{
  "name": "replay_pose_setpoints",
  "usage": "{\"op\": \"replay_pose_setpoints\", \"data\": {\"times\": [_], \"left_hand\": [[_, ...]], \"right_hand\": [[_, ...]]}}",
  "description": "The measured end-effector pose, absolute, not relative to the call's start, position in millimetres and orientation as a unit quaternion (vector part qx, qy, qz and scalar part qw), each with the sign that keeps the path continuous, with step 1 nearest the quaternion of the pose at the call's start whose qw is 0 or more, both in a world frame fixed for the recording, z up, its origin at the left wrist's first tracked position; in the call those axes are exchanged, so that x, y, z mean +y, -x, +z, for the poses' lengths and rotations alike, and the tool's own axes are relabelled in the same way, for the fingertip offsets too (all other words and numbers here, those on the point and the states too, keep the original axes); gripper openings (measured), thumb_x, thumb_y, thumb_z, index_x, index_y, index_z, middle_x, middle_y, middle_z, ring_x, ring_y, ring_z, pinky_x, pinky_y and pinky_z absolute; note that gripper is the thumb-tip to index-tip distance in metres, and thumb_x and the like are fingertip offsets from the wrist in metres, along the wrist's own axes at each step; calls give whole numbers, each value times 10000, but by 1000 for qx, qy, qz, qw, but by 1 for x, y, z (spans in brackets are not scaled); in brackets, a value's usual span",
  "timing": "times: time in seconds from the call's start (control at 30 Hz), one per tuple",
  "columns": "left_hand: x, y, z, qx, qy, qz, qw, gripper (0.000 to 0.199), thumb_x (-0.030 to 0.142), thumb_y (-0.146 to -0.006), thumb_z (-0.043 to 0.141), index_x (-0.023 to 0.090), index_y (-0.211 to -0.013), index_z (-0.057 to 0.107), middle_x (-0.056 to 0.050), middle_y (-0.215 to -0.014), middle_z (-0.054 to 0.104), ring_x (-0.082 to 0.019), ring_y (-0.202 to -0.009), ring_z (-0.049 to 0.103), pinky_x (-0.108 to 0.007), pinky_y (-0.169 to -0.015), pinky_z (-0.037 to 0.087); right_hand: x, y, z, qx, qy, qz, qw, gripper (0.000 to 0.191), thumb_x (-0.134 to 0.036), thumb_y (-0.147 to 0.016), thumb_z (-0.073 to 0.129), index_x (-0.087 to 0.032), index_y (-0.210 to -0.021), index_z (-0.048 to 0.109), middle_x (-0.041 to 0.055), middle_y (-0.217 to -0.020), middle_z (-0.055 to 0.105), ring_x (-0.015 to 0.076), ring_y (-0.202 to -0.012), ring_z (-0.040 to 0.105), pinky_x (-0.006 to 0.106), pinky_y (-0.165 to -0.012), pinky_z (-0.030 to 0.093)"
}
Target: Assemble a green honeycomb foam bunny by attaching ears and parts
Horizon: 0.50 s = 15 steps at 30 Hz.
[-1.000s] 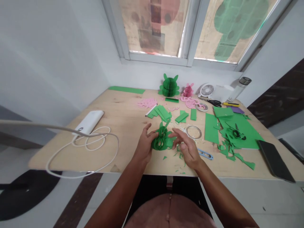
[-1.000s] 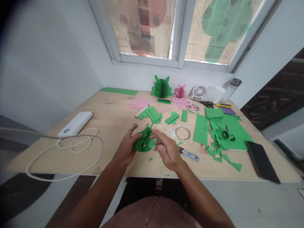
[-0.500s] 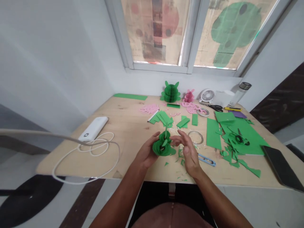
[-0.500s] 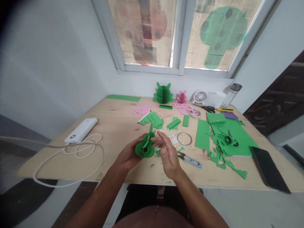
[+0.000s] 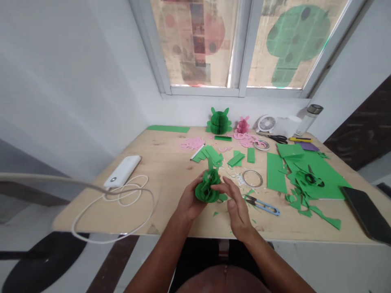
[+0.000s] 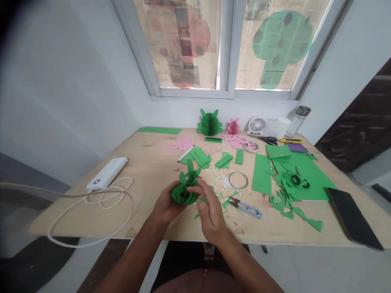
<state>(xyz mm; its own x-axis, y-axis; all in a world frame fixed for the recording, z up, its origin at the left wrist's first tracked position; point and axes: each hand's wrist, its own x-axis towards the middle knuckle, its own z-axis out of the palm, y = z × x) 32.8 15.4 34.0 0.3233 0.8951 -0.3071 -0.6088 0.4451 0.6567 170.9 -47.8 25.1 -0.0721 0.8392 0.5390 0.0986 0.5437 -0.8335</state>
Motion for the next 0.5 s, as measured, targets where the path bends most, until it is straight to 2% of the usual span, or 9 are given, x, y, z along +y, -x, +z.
{"op": "replay_pose_setpoints", "data": {"times": [0.2,0.5], "left_hand": [[15,-34,34,331,-161,490,790,272,219,-740,596,190,-1001,668,-80,-1009,703,-225,-933,653,-332,-779,520],[17,-40,41,321,-128,493,798,251,177,-752,607,197,-998,650,-50,-865,708,-173,-686,649,-311,-658,522]], "right_hand": [[-45,-168,23,-666,364,304,576,486,-438,-977,299,-248,-1424,326,107,-1201,623,254,-1139,573,474,-1005,407],[-40,-169,23,-658,363,285,595,477,-412,-981,303,-257,-1432,306,100,-1209,617,237,-1120,575,414,-935,466]]}}
